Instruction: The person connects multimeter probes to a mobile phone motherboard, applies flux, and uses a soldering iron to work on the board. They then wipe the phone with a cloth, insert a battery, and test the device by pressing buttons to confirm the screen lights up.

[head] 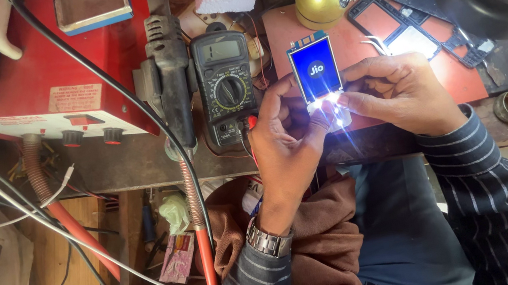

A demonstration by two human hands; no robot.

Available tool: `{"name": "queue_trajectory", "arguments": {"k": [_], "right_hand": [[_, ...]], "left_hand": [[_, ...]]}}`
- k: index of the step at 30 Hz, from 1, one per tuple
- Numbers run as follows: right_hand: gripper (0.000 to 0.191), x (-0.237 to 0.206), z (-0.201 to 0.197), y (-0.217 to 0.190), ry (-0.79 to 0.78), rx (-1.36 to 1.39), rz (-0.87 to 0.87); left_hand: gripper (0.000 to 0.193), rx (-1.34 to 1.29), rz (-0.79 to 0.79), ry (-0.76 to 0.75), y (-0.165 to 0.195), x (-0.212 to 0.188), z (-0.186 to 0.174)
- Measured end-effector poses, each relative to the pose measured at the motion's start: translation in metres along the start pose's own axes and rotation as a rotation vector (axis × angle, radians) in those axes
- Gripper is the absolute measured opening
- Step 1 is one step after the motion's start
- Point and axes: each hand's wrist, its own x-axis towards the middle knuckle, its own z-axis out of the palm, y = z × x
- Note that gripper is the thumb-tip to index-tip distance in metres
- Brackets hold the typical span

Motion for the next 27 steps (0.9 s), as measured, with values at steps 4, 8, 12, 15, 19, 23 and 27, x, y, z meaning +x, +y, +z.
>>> {"name": "queue_trajectory", "arguments": {"k": [4, 8, 12, 15, 19, 23, 27], "right_hand": [[0.025, 0.0, -0.0004, 0.0013, 0.012, -0.061, -0.007], [0.025, 0.0001, -0.0011, 0.0013, 0.008, -0.079, -0.031], [0.024, 0.0002, -0.0008, 0.0007, 0.004, -0.063, -0.019], [0.024, 0.0003, -0.0002, 0.0004, -0.009, -0.006, -0.015], [0.024, 0.0001, -0.0003, 0.0006, -0.016, 0.006, -0.016], [0.024, 0.0001, -0.0003, 0.0011, -0.007, 0.003, -0.005], [0.024, 0.0003, -0.0003, 0.0012, -0.005, -0.017, -0.021]], "left_hand": [[0.046, -0.012, -0.006, 0.003, -0.0014, 0.0, 0.0001], [0.047, 0.002, 0.011, 0.003, -0.0036, 0.0004, 0.0], [0.048, 0.014, 0.017, 0.005, -0.0049, 0.0002, -0.0004], [0.048, 0.006, 0.024, 0.004, -0.0047, -0.0002, -0.0006], [0.048, 0.004, 0.02, 0.005, -0.0041, 0.0005, -0.0005], [0.048, 0.02, 0.002, 0.015, -0.0036, 0.0004, 0.0001], [0.048, -0.014, 0.015, 0.006, -0.0032, 0.0004, 0.0003]]}}
